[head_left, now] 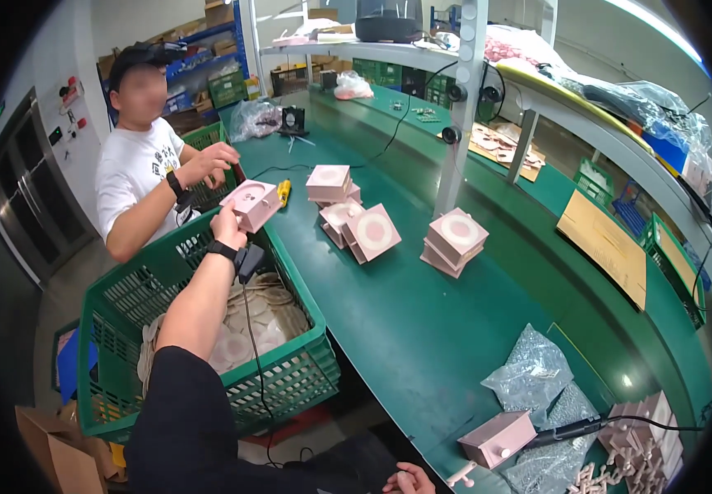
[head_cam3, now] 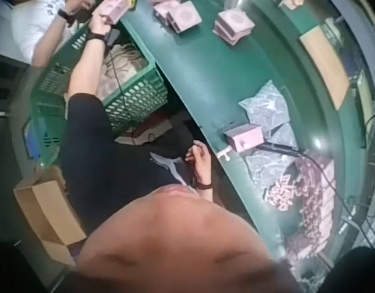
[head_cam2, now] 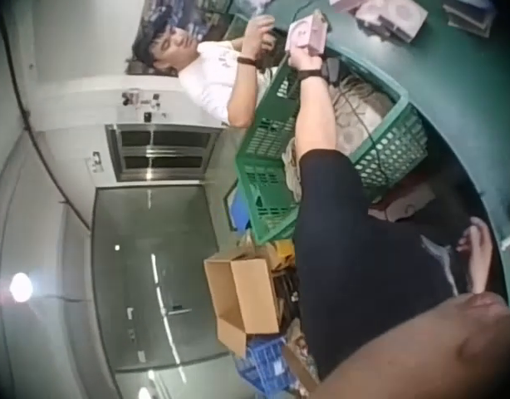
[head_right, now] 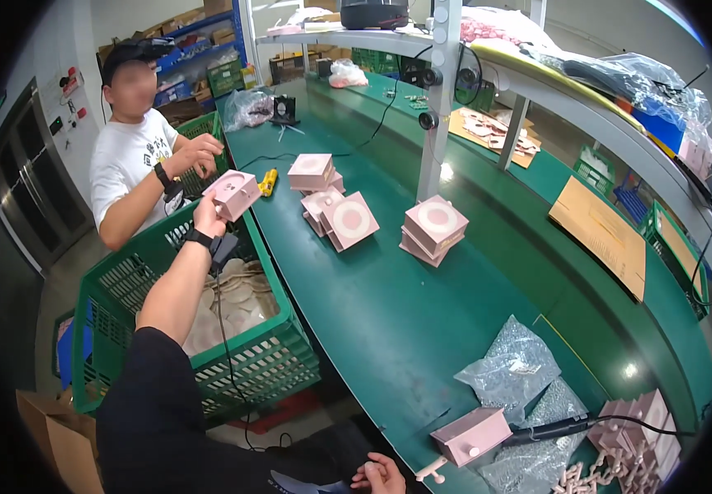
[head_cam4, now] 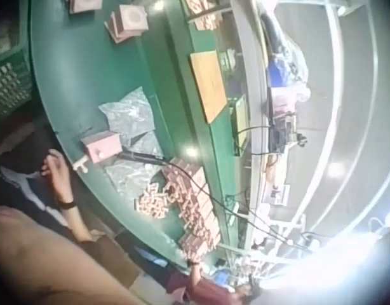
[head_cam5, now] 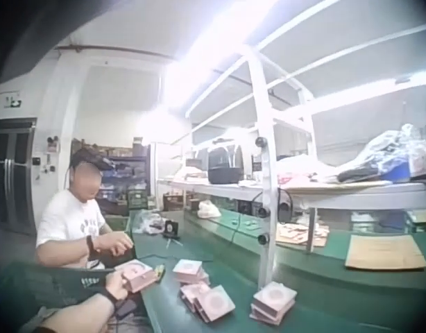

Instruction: The person assembles music boxes by picking up a pink box, inserting a white handle into the side, and securing it with a power screwdriver. They then place the finished box onto a stack on the workbench and repeat the process.

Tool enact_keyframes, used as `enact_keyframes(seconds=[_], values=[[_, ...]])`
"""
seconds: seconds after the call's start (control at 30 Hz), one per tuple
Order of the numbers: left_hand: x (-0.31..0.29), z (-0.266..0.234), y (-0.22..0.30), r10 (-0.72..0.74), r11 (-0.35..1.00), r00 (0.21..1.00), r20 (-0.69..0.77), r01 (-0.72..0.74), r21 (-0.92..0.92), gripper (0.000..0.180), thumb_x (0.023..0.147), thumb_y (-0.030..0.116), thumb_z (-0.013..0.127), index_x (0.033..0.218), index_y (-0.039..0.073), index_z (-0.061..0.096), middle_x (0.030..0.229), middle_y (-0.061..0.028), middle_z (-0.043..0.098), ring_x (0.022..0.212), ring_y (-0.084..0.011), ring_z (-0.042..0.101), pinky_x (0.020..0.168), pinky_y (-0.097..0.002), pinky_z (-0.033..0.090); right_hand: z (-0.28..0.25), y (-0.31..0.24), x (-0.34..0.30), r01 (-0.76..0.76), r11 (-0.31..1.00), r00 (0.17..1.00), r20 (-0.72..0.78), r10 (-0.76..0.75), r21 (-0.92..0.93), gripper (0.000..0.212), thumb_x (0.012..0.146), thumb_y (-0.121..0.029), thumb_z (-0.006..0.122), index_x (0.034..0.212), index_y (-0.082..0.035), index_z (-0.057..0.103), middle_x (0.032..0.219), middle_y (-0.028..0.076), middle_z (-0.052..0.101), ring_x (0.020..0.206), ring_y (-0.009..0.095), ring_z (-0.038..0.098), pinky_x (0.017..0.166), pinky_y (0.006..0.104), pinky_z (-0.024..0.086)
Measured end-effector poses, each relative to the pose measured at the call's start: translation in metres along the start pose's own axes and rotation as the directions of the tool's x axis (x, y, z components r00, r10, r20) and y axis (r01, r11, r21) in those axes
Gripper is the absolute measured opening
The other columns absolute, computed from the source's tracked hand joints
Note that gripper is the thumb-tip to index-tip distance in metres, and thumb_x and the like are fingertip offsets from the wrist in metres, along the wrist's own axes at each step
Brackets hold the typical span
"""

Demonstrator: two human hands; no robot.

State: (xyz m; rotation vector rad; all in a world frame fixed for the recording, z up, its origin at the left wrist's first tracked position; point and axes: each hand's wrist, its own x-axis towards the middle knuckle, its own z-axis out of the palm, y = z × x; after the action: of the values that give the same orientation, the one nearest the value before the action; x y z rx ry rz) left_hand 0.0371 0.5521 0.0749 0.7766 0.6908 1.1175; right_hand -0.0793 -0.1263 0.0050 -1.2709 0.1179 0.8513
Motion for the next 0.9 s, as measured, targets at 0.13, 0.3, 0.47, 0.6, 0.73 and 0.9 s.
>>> enact_keyframes(seconds=[0.13,0.3,0.47,0.6,0.73,0.9], values=[[-0.007,-0.009,-0.002,-0.047,0.998,0.997,0.062,0.049,-0.039,0.028,0.098,0.02,0.055,0.118,0.001,0.058,0.108,-0.0104,0.066,0.096,-0.0269,0.067,0.08,-0.0413,0.056,0.001,0.001,-0.002,-0.003,1.0,1.0,-0.017,0.003,-0.017,0.031,0.1,-0.019,0.059,0.126,-0.003,0.056,0.09,0.005,0.064,0.073,0.011,0.062,0.065,0.0232,0.052],[-0.018,-0.018,0.003,-0.104,0.993,0.981,0.166,0.112,-0.042,0.032,0.097,0.023,0.056,0.121,0.003,0.057,0.11,-0.0103,0.065,0.098,-0.0254,0.066,0.077,-0.0383,0.057,0.006,0.002,0.001,0.043,0.996,0.999,0.036,-0.041,-0.074,0.029,0.1,-0.018,0.06,0.124,-0.003,0.057,0.09,0.004,0.064,0.072,0.011,0.062,0.065,0.0232,0.052],[-0.04,0.016,0.005,-0.163,0.984,0.972,-0.171,0.148,-0.102,0.034,0.098,0.027,0.056,0.121,0.003,0.055,0.107,-0.0106,0.063,0.096,-0.0226,0.065,0.076,-0.0344,0.056,0.006,0.0,0.001,0.056,0.993,0.998,0.042,-0.052,-0.1,0.027,0.099,-0.017,0.06,0.122,-0.003,0.059,0.089,0.004,0.064,0.073,0.011,0.062,0.065,0.0236,0.052],[-0.076,0.032,0.025,-0.135,0.985,0.957,-0.256,0.158,0.074,0.032,0.099,0.031,0.057,0.114,0.003,0.056,0.099,-0.0106,0.063,0.089,-0.0201,0.064,0.072,-0.0314,0.055,0.002,0.003,-0.004,0.063,0.993,0.997,0.041,-0.06,-0.097,0.026,0.1,-0.017,0.06,0.121,-0.002,0.06,0.089,0.005,0.065,0.073,0.011,0.062,0.065,0.024,0.052],[-0.156,0.043,0.078,-0.068,0.978,0.995,0.074,0.052,0.201,0.027,0.098,0.03,0.06,0.106,0.005,0.057,0.09,-0.009,0.063,0.082,-0.0173,0.063,0.067,-0.0293,0.053,-0.002,0.007,-0.018,0.075,0.994,0.997,0.043,-0.072,-0.083,0.027,0.099,-0.018,0.06,0.121,-0.002,0.06,0.089,0.005,0.065,0.073,0.012,0.062,0.065,0.0245,0.052],[-0.299,0.07,0.076,-0.341,0.861,0.837,0.428,0.096,0.499,0.033,0.099,0.022,0.056,0.125,0.002,0.053,0.105,-0.0107,0.067,0.093,-0.0211,0.065,0.078,-0.0327,0.053,-0.028,0.025,-0.01,-0.016,0.998,0.998,0.052,0.019,-0.064,0.028,0.099,-0.019,0.061,0.12,0.0,0.06,0.089,0.006,0.064,0.076,0.013,0.062,0.065,0.0247,0.051]])
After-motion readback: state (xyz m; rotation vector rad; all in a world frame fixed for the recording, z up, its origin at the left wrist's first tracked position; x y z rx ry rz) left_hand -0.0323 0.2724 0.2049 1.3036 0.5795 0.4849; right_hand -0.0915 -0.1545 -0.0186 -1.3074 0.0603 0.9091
